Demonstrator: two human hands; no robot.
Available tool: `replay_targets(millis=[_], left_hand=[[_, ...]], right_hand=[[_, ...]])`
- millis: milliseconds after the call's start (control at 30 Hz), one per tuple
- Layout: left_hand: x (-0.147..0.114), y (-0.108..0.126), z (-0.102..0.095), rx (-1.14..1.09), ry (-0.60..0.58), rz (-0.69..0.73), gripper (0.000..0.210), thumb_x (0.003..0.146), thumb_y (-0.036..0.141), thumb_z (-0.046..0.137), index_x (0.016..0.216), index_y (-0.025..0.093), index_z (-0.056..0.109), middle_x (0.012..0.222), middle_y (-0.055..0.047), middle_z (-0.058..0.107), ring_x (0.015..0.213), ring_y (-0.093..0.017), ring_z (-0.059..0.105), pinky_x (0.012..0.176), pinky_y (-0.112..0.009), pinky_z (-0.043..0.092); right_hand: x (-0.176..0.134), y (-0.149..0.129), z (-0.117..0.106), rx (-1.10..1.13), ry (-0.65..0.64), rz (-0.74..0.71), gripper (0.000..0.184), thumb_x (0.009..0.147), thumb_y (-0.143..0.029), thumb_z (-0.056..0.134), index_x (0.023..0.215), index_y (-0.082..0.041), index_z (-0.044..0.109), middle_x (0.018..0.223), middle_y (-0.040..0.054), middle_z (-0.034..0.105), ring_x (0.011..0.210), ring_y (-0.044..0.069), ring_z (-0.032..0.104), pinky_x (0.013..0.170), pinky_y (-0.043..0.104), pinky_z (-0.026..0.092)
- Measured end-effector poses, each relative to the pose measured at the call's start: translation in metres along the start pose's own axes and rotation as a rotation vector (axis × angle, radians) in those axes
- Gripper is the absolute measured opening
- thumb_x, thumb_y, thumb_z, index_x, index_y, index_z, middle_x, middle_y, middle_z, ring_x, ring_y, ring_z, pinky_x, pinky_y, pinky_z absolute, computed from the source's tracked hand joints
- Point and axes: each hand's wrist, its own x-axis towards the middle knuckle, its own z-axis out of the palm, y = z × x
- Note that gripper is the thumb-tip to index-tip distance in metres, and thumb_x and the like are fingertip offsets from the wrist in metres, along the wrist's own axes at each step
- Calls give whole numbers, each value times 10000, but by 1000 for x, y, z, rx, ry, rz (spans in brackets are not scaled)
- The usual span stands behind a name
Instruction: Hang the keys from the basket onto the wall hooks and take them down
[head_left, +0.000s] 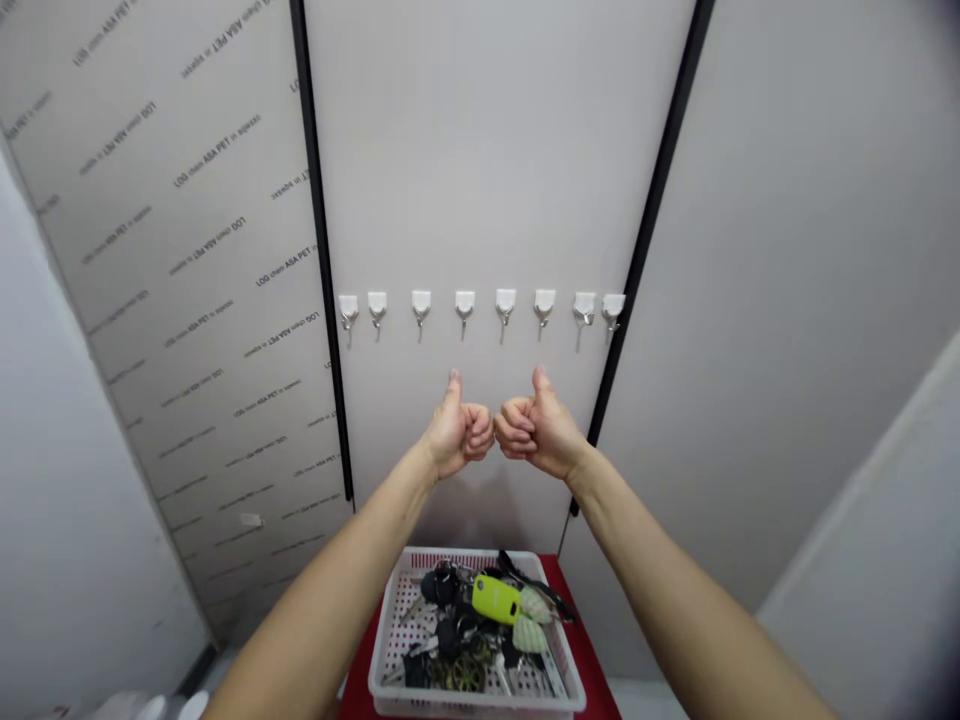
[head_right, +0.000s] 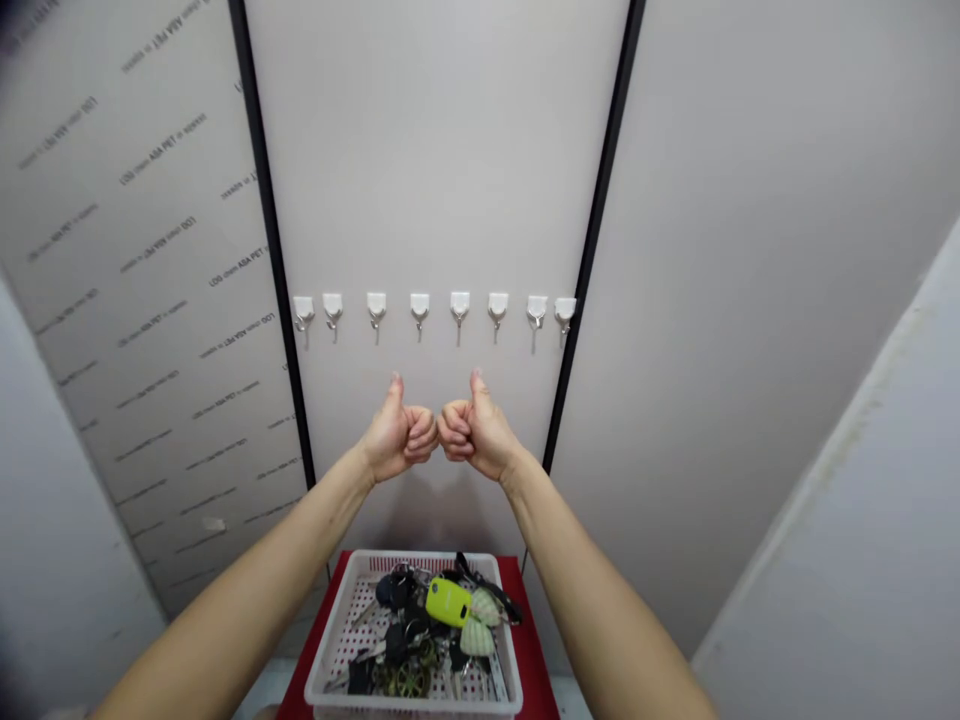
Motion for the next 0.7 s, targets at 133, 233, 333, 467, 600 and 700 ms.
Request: replay_targets(millis=[133, 233, 333, 467, 600, 700], left_hand=[[-7, -9, -1, 49, 18, -40, 591, 578, 658, -14, 364, 167, 236, 284, 46, 205, 263, -27, 183, 322, -173, 133], [-10, -10, -3, 69, 32, -69, 594, 577, 662, 0, 366, 167, 252, 298, 44, 209, 276, -28, 204, 333, -170, 149], [-12, -17, -7, 88, 65, -96, 597, 573, 665, -4, 369, 168, 257, 306, 44, 214, 282, -29, 217, 343, -170, 164], [-23, -57, -23, 147, 169, -169, 604, 582, 655, -4, 385, 164, 290, 313, 44, 267, 288, -36, 255, 352, -175, 197], [-47, -121, -52, 430, 418, -296, 505, 664, 545, 176, 510, 142, 438, 435, 15, 440, 385, -67, 394, 405, -194, 281], [-65, -156, -67, 848, 504, -210, 336, 689, 378, 305, 606, 128, 515, 574, -20, 523, 560, -106, 473, 542, -225, 345]], right_hand=[[-7, 8, 2, -43, 27, 52, 568, 610, -642, -26, 371, -171, 184, 315, -62, 200, 279, 33, 144, 315, 177, 160], [-7, 9, 3, -102, 55, 81, 571, 596, -649, -37, 371, -175, 187, 311, -60, 205, 277, 32, 156, 316, 179, 177], [-3, 18, 3, -178, 85, 92, 570, 595, -651, -32, 372, -180, 197, 306, -60, 215, 275, 33, 168, 318, 181, 195], [0, 67, 1, -363, 134, 118, 601, 604, -637, -54, 381, -175, 259, 304, -58, 249, 275, 37, 200, 329, 183, 227], [-11, 137, -3, -955, 146, 214, 576, 657, -594, 177, 426, -140, 446, 377, 5, 433, 380, 70, 397, 429, 201, 309], [-22, 169, -1, -1411, 109, 309, 356, 666, -439, 375, 602, -147, 570, 577, 72, 575, 557, 135, 510, 509, 226, 333]])
